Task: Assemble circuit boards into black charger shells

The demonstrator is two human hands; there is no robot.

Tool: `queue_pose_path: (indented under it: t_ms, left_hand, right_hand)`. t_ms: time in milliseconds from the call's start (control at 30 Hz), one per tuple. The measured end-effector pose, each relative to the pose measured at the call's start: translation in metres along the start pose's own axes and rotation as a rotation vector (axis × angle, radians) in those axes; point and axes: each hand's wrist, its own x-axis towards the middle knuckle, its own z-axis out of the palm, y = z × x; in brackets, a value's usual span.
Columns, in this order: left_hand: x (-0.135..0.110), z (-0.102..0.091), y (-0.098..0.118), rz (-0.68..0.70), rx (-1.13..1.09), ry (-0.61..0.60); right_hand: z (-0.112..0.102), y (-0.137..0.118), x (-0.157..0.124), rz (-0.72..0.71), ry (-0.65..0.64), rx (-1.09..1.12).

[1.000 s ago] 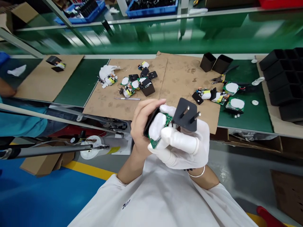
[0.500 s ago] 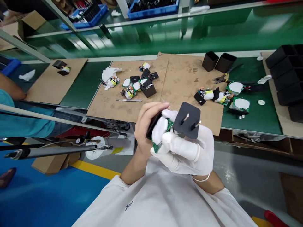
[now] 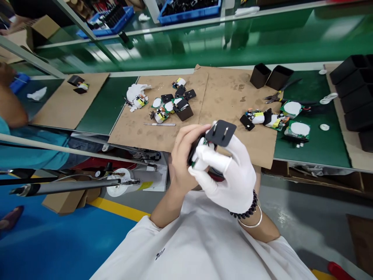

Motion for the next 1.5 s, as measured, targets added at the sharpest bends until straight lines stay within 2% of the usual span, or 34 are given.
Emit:
queue_pose_path:
  t_ms: [67, 133, 233, 300, 400, 500, 567, 600, 700, 733, 800, 867, 933, 1033, 1133, 1233, 1333, 1500]
  left_hand:
    - [0.0, 0.017, -0.018, -0.035, -0.03, 0.029]
    - [-0.001, 0.042, -0.041, -0.085, -0.097, 0.065]
    - [-0.004, 0.079, -0.071, -0.296, -0.26, 0.017]
    - [-0.005, 0.09, -0.082, -0.367, -0.31, -0.06]
    - [-0.004, 0.081, -0.089, -0.409, -0.384, -0.275]
    - [-0.002, 0.059, -0.094, -0.443, -0.504, -0.46]
    - [0.0, 0.048, -0.097, -0.495, -0.63, -0.508]
    - [0.0, 0.044, -0.097, -0.53, -0.711, -0.518]
    - [-0.002, 0.037, -0.091, -0.604, -1.02, -0.574]
    - [-0.003, 0.036, -0.088, -0.611, -1.123, -0.612]
    - [-0.006, 0.032, -0.079, -0.606, -1.284, -0.687]
    - [-0.009, 0.028, -0.072, -0.597, -1.33, -0.726]
    - [-0.011, 0.025, -0.067, -0.591, -1.241, -0.689]
    - [-0.012, 0.029, -0.062, -0.599, -0.916, -0.468]
    - [-0.013, 0.049, -0.059, -0.56, -0.53, -0.202]
    - [-0.013, 0.075, -0.059, -0.483, -0.255, -0.017]
    - [-0.012, 0.094, -0.059, -0.435, -0.14, 0.077]
    - [-0.017, 0.102, -0.061, -0.423, -0.079, 0.117]
  right_hand:
    - [0.004, 0.011, 0.006, -0.024, -0.043, -0.002]
    - [0.011, 0.03, 0.011, 0.024, -0.129, -0.015]
    - [0.021, 0.068, 0.016, 0.151, -0.183, -0.011]
    - [0.02, 0.088, 0.02, 0.222, -0.239, 0.061]
    - [0.0, 0.101, 0.03, 0.296, -0.362, 0.105]
    - [-0.029, 0.101, 0.046, 0.355, -0.245, 0.015]
    - [-0.041, 0.1, 0.058, 0.386, -0.216, 0.037]
    - [-0.044, 0.101, 0.063, 0.391, -0.276, 0.081]
    - [-0.043, 0.101, 0.072, 0.421, -0.58, 0.254]
    - [-0.042, 0.1, 0.072, 0.451, -0.635, 0.319]
    - [-0.039, 0.097, 0.07, 0.523, -0.657, 0.429]
    - [-0.039, 0.094, 0.065, 0.56, -0.63, 0.479]
    - [-0.04, 0.09, 0.061, 0.572, -0.607, 0.455]
    - [-0.039, 0.086, 0.055, 0.55, -0.528, 0.393]
    - [-0.029, 0.082, 0.046, 0.374, -0.39, 0.244]
    - [-0.011, 0.078, 0.035, 0.155, -0.225, -0.12]
    - [0.006, 0.077, 0.023, 0.07, -0.114, -0.43]
    - [0.022, 0.084, 0.009, -0.01, -0.029, -0.562]
